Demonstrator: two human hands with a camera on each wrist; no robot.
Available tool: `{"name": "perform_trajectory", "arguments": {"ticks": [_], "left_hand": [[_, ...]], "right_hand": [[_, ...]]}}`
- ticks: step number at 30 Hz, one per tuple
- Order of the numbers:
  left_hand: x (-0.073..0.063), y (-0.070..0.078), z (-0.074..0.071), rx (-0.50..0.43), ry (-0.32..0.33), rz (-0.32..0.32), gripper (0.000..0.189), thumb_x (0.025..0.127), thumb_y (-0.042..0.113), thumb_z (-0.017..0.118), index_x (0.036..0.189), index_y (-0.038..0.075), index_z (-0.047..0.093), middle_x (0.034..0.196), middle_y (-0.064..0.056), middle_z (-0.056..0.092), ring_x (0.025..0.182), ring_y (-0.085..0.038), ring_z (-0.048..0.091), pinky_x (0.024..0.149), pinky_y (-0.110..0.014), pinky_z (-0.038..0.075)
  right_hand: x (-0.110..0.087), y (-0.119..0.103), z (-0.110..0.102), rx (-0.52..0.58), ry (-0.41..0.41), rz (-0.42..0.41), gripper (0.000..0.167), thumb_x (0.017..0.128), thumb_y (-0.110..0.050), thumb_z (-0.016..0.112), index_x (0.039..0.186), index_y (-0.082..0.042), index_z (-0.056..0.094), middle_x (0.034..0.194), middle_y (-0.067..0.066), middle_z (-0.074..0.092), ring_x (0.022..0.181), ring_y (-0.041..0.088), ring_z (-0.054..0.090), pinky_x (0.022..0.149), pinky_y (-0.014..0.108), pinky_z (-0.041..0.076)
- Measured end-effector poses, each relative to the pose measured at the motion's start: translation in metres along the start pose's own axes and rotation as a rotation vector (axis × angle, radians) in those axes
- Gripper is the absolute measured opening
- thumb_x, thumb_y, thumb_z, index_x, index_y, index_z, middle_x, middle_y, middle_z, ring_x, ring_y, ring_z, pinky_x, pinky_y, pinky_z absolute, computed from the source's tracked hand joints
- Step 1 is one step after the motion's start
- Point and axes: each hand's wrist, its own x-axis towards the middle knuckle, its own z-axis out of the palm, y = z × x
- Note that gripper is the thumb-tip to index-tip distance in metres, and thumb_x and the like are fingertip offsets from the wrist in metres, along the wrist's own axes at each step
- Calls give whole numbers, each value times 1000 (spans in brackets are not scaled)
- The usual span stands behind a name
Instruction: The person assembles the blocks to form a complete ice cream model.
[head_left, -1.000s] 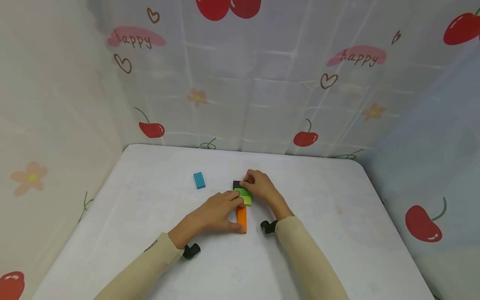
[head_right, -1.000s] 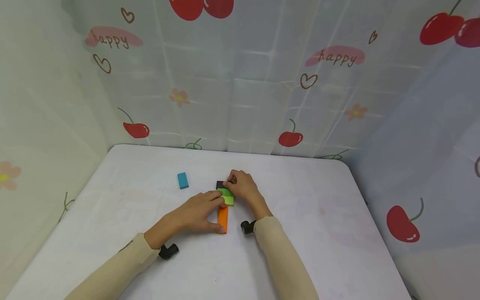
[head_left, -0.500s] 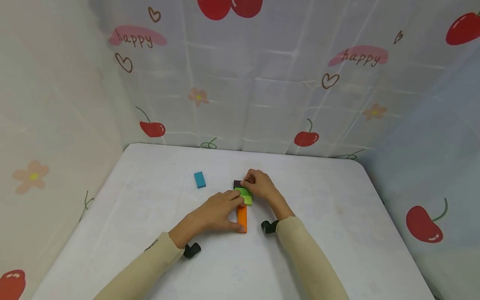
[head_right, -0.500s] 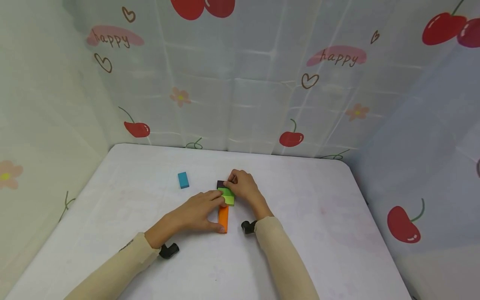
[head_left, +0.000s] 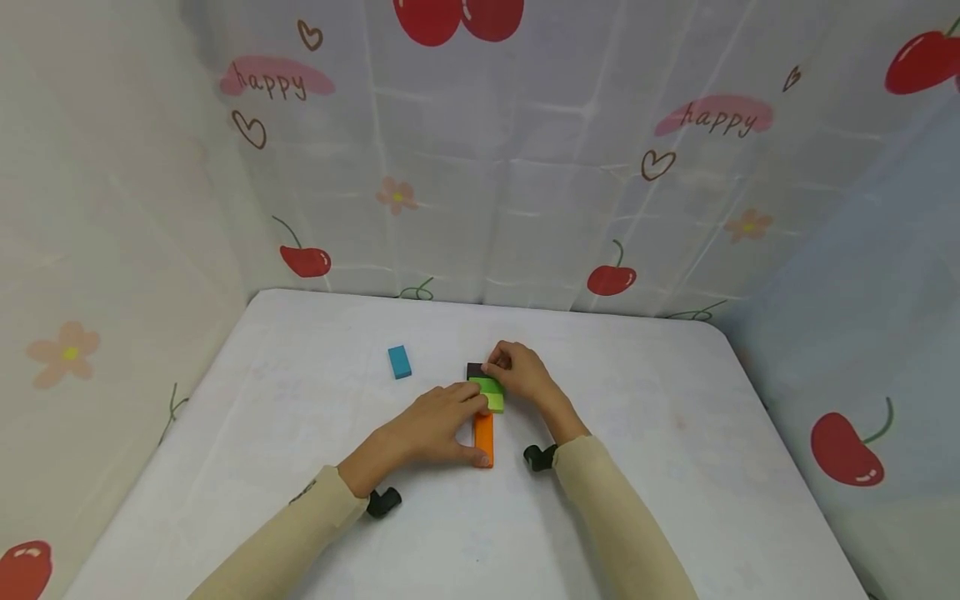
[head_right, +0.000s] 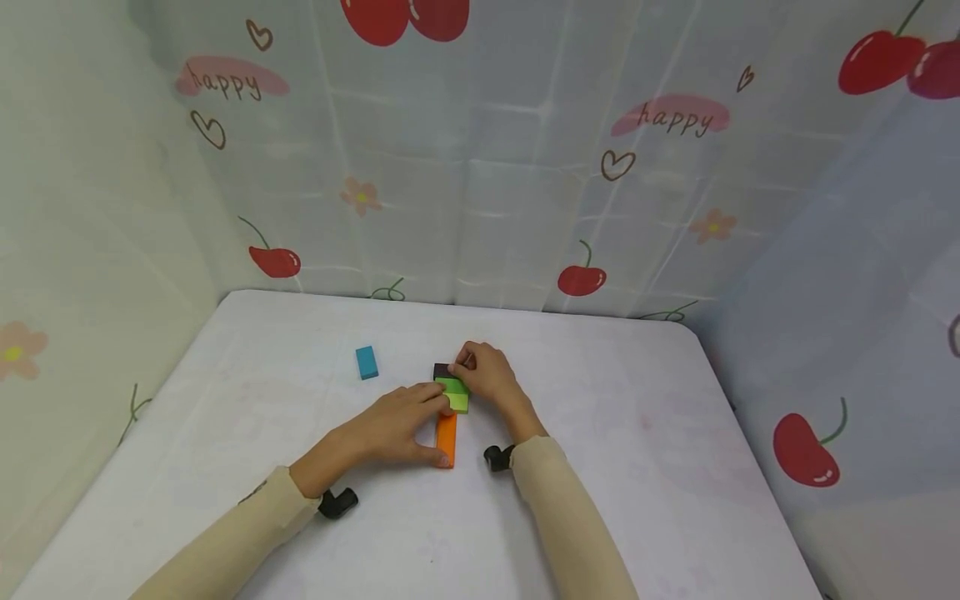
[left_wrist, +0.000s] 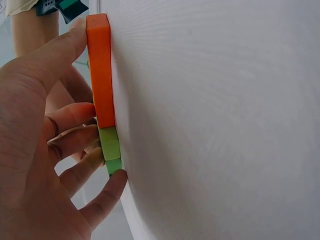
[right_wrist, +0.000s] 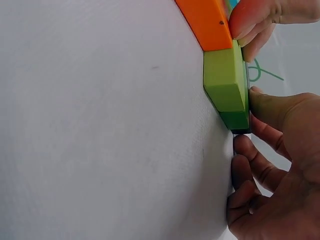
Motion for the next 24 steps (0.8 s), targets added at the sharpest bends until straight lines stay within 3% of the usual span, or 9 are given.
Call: {"name": "perform_trajectory", "arguments": {"ticks": [5,11,15,18,24], "left_hand": [[0,1,0,-3,3,5,67,85,77,76,128,27,64,130,10,56,130,-11,52,108,-40,49],[0,2,-3,6,-13,2,68,86,77,75,130,27,64,132,10,56,133,-12,52,109,-41,50],[2,1,-3,17,-12,23,63,90,75,72,128,26,64,126,11,56,124,-10,53,103,-36,51],[4,0,-5,15,-11,34,59,91,72,72,127,26,65,123,11,56,118,-10,54,99,-34,51],[3,-2,-8,-26,-33,20,59,88,71,77,126,27,65,126,12,56,127,-11,53,103,-39,50]], "right_hand": [[-5,7,-5,-5,-38,-36,14,104,-22,72,114,-12,74,106,9,68,97,22,61,89,36,51],[-21,12,-12,-94,-74,-123,33,105,-28,71,135,-16,70,131,13,65,109,27,62,99,46,55],[-40,12,-18,-141,-68,-169,47,102,-29,75,146,-17,63,152,9,58,129,33,57,113,54,51],[-52,13,-21,-157,-81,-211,54,100,-29,77,150,-18,60,160,6,56,142,35,52,120,57,46],[-66,15,-20,-147,-188,-245,74,92,-49,84,155,-22,56,170,-2,46,158,31,40,127,60,39]]}}
